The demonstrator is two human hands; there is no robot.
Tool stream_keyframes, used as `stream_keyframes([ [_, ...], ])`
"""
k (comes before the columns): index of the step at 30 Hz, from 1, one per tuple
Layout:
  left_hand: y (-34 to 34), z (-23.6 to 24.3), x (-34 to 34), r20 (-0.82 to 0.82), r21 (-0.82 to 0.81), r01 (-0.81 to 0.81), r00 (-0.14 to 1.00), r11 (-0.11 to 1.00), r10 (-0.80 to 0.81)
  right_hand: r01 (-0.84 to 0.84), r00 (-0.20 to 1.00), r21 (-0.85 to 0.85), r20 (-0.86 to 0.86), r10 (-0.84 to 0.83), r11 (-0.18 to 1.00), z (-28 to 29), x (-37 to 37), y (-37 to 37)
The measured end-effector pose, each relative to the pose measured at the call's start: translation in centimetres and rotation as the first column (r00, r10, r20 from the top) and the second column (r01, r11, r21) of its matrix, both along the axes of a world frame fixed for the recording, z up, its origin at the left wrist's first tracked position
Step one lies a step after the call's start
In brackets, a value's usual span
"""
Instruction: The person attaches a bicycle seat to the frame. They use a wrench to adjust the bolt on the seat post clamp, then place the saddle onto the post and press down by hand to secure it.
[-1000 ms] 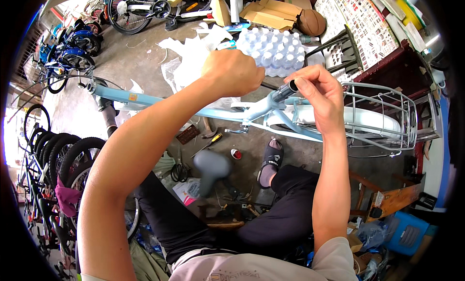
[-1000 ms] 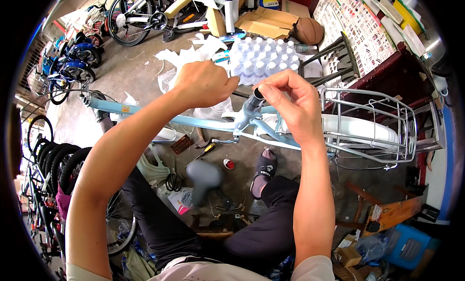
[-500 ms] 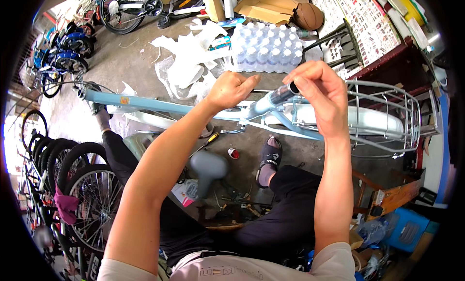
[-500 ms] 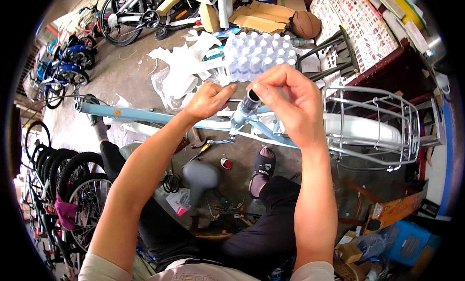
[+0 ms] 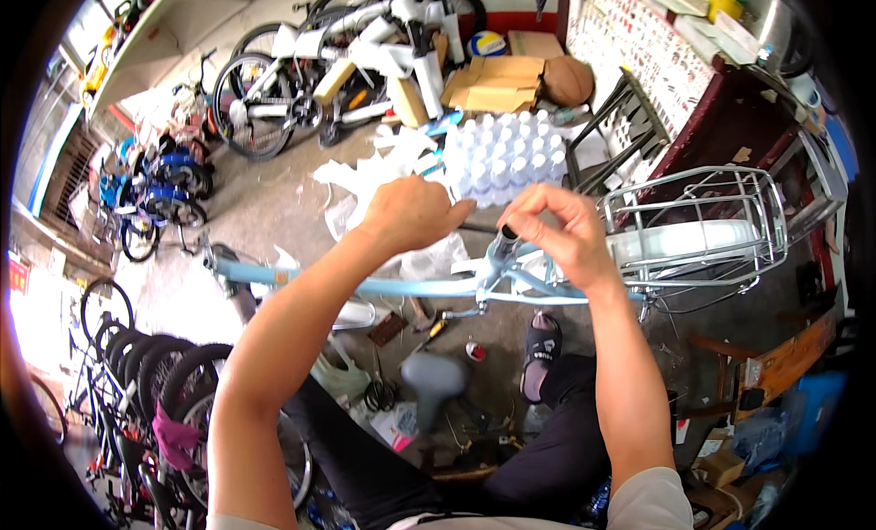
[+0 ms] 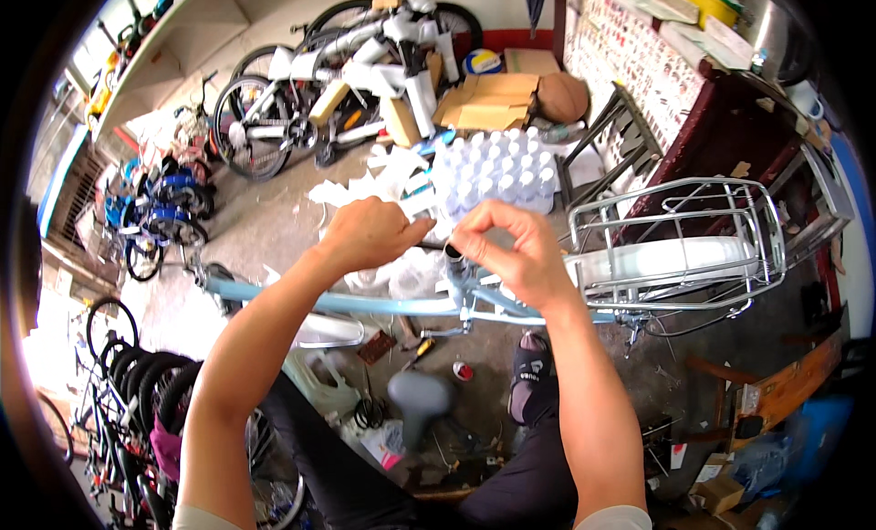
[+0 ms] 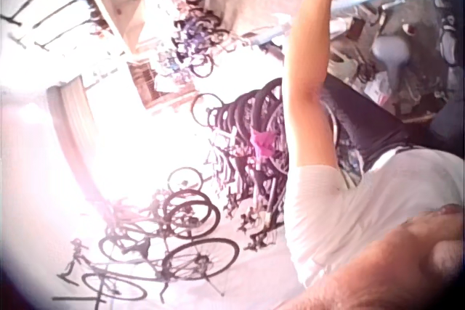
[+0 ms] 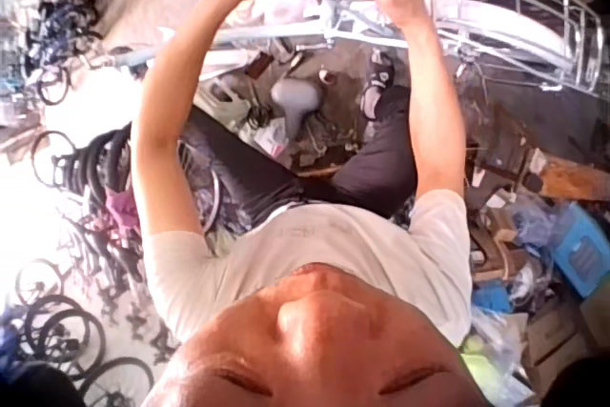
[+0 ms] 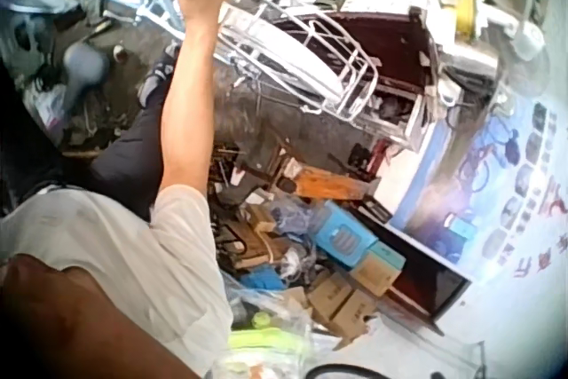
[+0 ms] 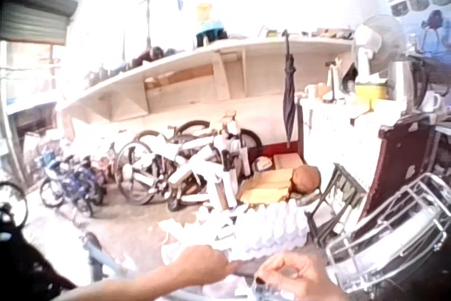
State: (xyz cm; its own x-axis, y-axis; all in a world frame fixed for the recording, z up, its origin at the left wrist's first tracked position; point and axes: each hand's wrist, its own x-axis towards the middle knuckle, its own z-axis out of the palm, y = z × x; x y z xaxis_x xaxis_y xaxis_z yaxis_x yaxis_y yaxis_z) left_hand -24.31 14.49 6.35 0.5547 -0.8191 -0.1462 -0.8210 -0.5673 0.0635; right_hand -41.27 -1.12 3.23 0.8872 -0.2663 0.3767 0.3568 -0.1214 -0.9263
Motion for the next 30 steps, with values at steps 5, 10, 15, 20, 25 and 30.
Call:
stream_keyframes([
  [5, -1.4, 3.9, -1.8, 0.126, 0.125, 0.052, 0.990, 0.991, -0.068, 0.026, 1.000, -0.015, -0.012, -0.026, 1.000, 0.1, -0.4, 0.2],
  [10, -1.5, 3.6, -2.7, 0.132, 0.165, 0.079, 0.986, 0.983, -0.101, 0.029, 1.000, -0.021, -0.002, -0.029, 0.999, -0.1, -0.3, 0.0],
  [15, -1.1, 2.5, -2.3, 0.083, 0.210, 0.046, 0.994, 0.977, -0.065, 0.053, 0.999, -0.040, 0.008, -0.053, 0.998, -0.4, 0.1, 0.0],
  [20, -1.9, 2.3, -1.9, 0.038, 0.292, 0.076, 0.995, 0.953, -0.091, 0.043, 0.999, -0.023, -0.011, -0.043, 0.999, -0.4, -0.2, 0.0],
  [25, -1.8, 2.5, -2.2, -0.002, 0.277, -0.055, 0.998, 0.959, 0.058, 0.041, 0.999, 0.010, -0.010, -0.041, 0.999, -0.5, -0.2, 0.1],
  [30, -1.5, 1.9, -2.0, -0.030, 0.243, -0.022, 0.999, 0.970, 0.030, 0.016, 1.000, 0.037, -0.023, -0.015, 0.999, -0.7, -0.3, -0.1],
])
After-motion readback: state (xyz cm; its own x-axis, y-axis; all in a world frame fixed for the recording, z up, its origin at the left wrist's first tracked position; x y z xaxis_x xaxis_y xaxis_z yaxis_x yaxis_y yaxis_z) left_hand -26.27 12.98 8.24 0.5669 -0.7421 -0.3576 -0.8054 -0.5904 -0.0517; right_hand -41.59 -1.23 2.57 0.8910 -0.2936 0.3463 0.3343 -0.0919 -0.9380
